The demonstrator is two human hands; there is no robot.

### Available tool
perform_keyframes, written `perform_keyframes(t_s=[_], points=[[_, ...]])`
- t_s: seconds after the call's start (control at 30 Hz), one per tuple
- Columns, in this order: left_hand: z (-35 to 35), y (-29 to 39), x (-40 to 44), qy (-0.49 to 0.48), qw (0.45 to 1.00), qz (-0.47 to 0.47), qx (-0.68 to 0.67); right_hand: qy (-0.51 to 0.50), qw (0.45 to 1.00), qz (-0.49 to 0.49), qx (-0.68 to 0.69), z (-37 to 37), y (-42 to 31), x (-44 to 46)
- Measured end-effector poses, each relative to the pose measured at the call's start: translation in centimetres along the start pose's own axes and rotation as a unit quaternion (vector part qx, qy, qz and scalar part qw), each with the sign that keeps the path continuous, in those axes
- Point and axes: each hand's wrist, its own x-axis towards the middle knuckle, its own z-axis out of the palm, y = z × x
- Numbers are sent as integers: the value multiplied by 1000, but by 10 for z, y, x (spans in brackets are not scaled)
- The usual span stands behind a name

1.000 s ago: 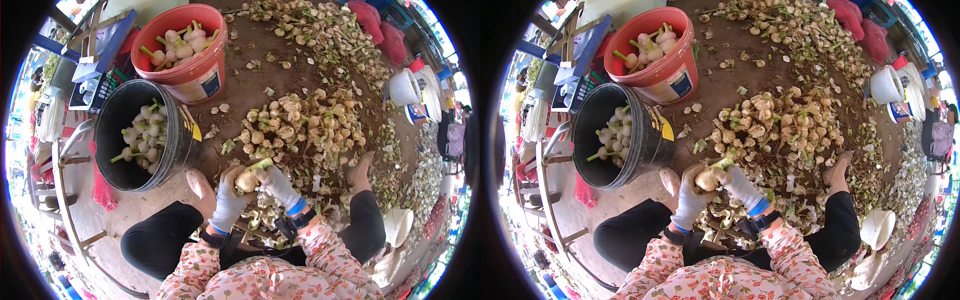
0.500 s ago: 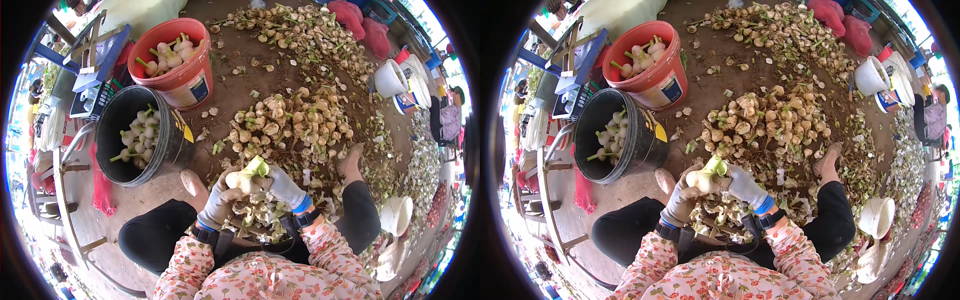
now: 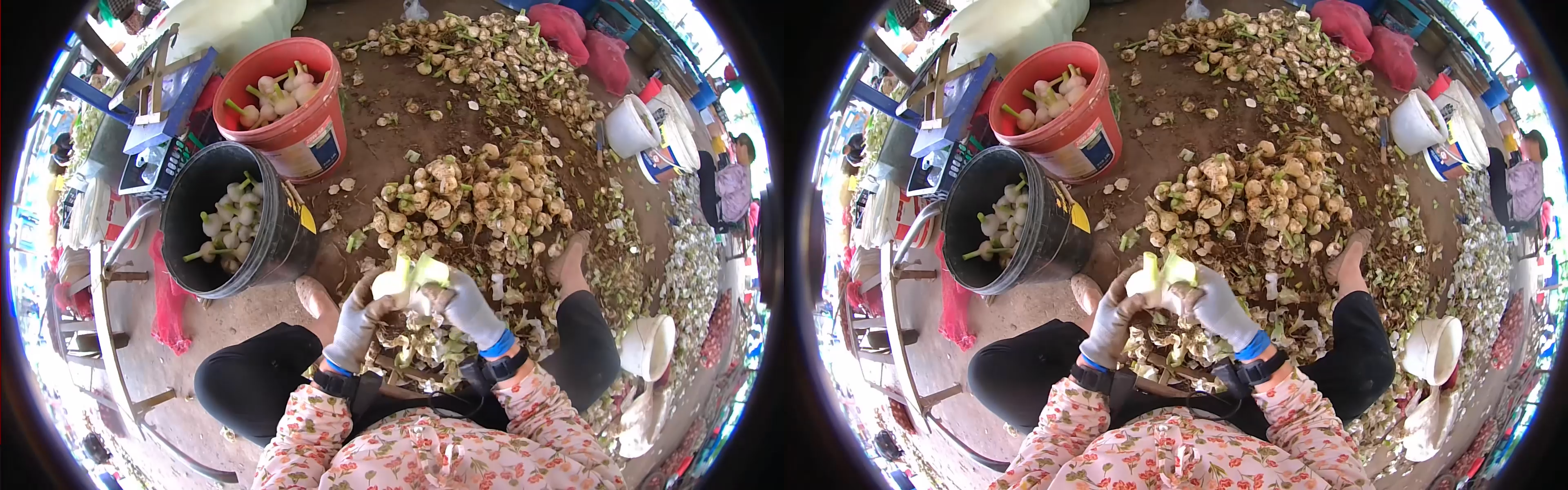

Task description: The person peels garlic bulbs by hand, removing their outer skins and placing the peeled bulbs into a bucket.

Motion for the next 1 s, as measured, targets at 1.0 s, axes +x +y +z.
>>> perform_keyframes(t_s=[1.0], points=[[8, 8, 3, 107, 969, -38, -218, -39, 888, -73, -453, 21, -46, -14]])
